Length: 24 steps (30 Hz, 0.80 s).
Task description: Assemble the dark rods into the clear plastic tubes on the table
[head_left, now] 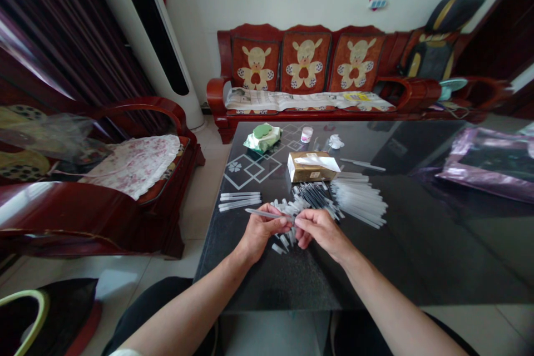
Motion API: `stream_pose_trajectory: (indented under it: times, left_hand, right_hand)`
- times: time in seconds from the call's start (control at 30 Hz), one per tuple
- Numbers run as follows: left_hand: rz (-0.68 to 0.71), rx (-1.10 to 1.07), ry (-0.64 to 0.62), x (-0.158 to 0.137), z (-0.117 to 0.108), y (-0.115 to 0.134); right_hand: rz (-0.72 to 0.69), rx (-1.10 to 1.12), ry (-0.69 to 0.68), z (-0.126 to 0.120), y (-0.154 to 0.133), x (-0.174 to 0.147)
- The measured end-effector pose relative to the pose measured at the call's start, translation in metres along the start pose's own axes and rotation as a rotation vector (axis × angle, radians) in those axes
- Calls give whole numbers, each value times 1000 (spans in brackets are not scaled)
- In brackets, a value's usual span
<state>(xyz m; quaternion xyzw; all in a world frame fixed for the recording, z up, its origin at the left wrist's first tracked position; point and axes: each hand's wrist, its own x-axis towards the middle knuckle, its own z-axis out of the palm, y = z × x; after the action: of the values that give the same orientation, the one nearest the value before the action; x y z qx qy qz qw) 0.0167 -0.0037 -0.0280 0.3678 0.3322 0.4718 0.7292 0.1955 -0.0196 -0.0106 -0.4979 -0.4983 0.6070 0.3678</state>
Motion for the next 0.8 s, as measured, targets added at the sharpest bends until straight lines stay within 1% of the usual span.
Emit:
stream_pose_trajectory:
  times: [0.13, 0.37, 0.47, 0.57, 0.73, 0.8]
  left_hand:
    - [0, 5, -3, 0, -1, 0]
    - [-2, 4, -9, 1, -3, -2]
    - [-4, 6, -26, 0, -2, -1]
    - [1, 12, -32, 0, -2, 0]
    - [-5, 7, -21, 1, -2, -1]
    - [-7, 7, -23, 1, -3, -2]
  right_hand:
    - [24, -36, -3, 0, 1, 0]
    - [-27, -22, 7, -4, 2, 1]
    - [0, -46, -25, -2, 1, 1]
    - [43, -34, -15, -1, 1, 1]
    - [-24, -37, -6, -5, 5, 2]
    - [-25, -47, -16, -5, 6, 2]
